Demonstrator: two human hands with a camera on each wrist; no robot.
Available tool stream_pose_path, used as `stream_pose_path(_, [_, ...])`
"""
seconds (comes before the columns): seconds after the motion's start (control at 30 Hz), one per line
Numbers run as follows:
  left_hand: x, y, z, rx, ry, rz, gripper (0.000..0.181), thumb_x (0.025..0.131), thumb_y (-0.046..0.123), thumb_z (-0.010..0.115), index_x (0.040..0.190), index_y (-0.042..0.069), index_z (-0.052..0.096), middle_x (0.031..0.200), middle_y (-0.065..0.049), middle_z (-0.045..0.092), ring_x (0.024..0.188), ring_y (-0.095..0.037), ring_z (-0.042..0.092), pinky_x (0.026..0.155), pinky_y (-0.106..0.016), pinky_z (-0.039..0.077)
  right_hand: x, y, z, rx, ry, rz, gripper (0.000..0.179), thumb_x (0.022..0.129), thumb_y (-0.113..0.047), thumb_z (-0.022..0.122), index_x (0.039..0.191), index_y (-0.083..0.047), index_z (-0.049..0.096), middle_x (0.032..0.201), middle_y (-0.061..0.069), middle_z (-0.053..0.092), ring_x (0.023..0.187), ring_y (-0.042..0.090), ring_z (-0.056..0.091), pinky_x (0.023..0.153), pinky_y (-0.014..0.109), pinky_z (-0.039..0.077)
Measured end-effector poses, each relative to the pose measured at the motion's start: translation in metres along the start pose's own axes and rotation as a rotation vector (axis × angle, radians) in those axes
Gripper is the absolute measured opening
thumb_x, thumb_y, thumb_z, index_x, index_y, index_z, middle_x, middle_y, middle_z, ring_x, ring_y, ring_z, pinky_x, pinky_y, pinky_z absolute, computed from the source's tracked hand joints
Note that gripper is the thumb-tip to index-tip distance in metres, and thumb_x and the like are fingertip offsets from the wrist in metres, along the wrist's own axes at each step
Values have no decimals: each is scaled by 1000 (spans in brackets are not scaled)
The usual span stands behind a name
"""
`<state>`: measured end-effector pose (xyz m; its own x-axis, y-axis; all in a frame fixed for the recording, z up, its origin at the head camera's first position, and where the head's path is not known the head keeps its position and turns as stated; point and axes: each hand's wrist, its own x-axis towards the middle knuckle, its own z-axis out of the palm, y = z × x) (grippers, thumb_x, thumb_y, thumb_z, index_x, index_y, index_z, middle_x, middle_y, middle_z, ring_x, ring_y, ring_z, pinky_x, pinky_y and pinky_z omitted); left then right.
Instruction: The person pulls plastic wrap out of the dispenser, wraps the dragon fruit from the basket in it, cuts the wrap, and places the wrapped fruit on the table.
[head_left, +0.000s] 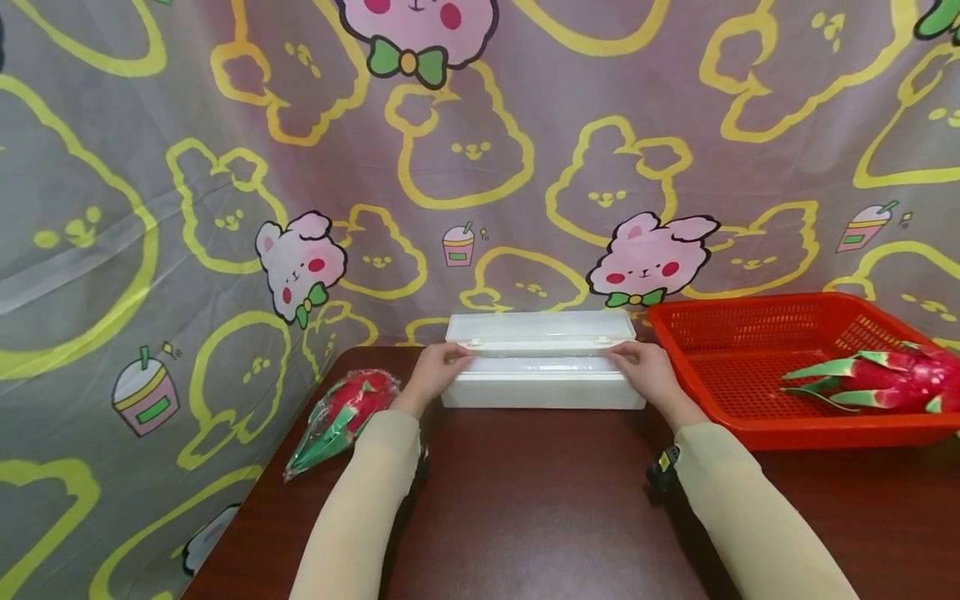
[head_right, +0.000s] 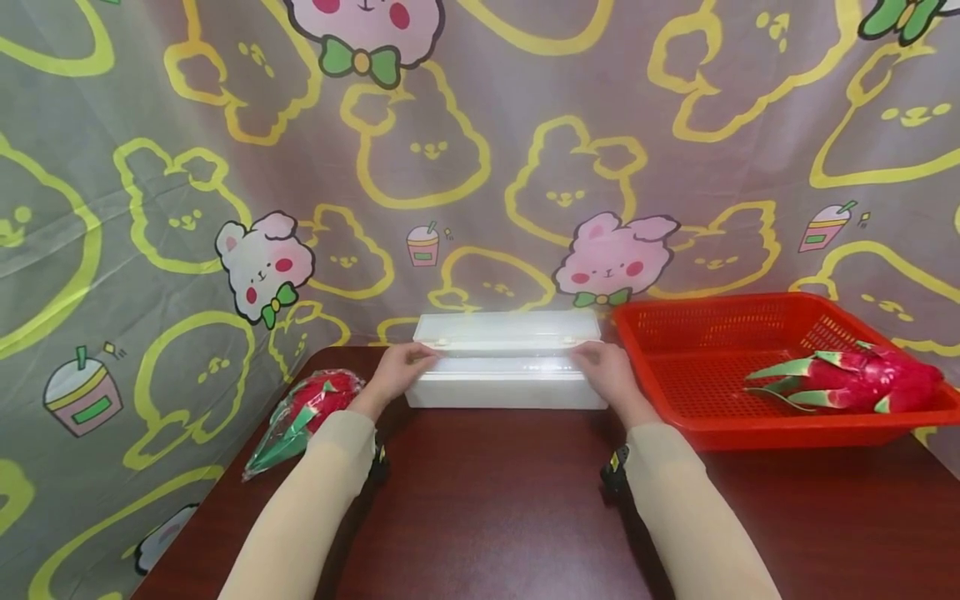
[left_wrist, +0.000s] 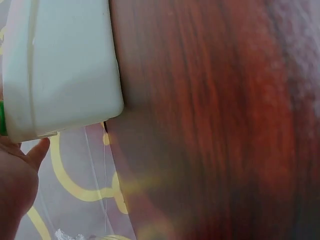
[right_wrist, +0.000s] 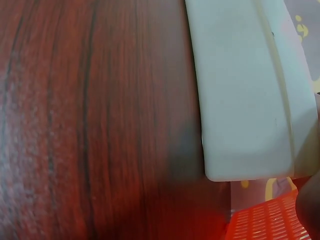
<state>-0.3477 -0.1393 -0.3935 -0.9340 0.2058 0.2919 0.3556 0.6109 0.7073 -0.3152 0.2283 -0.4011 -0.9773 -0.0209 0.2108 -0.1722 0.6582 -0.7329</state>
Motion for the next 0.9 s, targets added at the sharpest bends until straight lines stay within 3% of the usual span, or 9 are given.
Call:
stream_pose_path(0.53, [1, -3, 1, -130, 94, -5, 17, 90, 15, 71, 98, 2, 76, 97, -9, 73, 96, -23, 66, 87, -38, 50, 3, -4, 2, 26, 83, -17, 33, 98, -26, 59, 118, -1, 66, 115, 20, 65, 102, 34, 56, 96, 50, 45])
stream_pose_path(0.9, [3, 5, -6, -164, 72, -38, 20, 92, 21, 69, 101, 4, 76, 99, -6, 73, 96, -20, 63, 86, -37, 49, 4, -17, -2, 24, 112, -32, 26, 98, -20, 59, 114, -2, 66, 109, 20, 67, 100, 33, 56, 94, 49, 46])
